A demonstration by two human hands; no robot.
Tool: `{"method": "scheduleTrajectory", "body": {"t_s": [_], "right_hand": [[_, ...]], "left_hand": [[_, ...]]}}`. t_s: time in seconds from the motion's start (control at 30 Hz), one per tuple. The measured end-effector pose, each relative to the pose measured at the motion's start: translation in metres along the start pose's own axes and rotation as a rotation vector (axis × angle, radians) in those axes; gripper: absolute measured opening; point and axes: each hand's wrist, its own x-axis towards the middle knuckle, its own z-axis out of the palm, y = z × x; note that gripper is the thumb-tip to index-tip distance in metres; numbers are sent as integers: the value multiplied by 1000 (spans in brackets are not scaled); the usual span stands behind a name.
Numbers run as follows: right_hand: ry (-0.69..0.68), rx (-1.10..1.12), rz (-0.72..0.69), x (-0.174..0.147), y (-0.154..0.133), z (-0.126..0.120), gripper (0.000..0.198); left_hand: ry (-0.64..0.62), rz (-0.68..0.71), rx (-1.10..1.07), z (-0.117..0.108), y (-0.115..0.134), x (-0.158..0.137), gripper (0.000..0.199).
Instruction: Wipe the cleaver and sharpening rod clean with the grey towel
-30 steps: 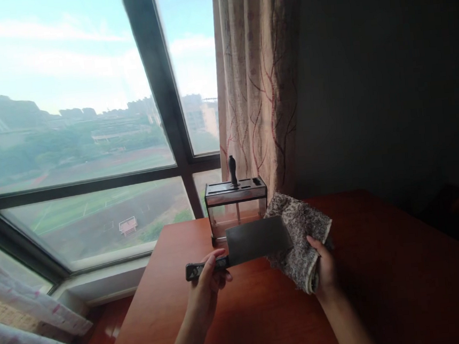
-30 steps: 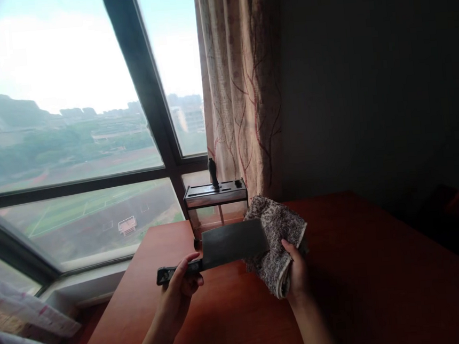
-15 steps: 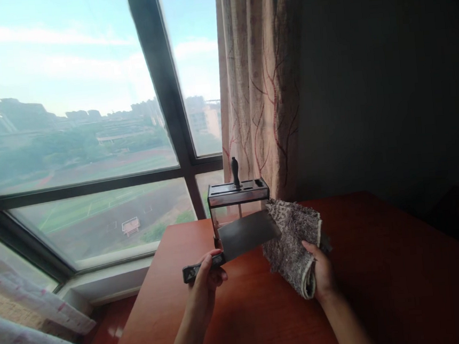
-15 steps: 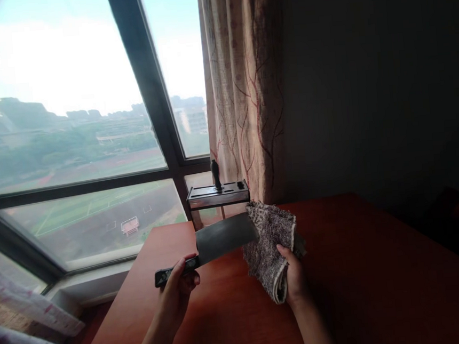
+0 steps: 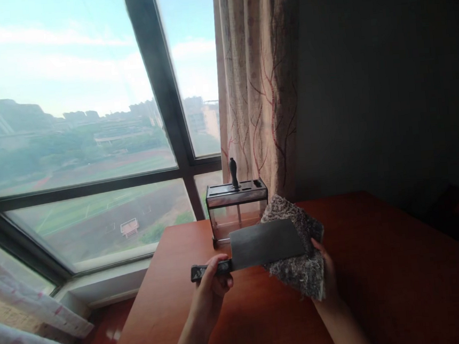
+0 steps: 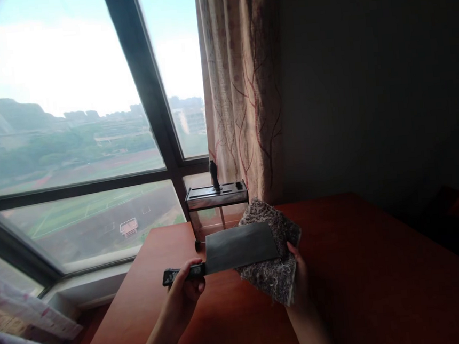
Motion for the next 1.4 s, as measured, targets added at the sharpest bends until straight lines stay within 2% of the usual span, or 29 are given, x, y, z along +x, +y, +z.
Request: {"method": "scheduleTrajectory", "body": {"t_s": [0.13,0.23,0.33,0.4,0.53,0.67,0.87,1.07,1.2,1.27,1.4], "right_hand": [[-45,11,96,0,24,1,31],[-102,-18,191,-4,41,3,32],[-129,-41,267,-9,49,4,32],[-123,-46,283,-10,49,3,30],[-75,-11,143,-4,40,0,25],[-11,26,-12,6,24,-5,24],[-12,43,8,4,15,-6,27],[-68,-18,113,-5,29,4,36],[-122,-76,159,-11,39,8,38],[-142,-99,143,-13,41,7,35],[-149,-160,11,-9,41,-1,15]], "left_hand": [[19,23,-6,4,-6,0,27],[0,101,96,2,-6,-1,30],[14,186,204,0,-3,-3,33],[52,170,244,0,-2,-4,34],[35,77,222,4,-4,-5,38],[-24,55,175,8,-7,-4,38],[-11,52,142,5,-6,-2,38],[-20,100,45,4,-6,0,36],[5,37,3,4,-4,-2,34],[-10,-24,6,1,-3,-3,32],[-91,-103,34,-3,-3,-6,27]]}}
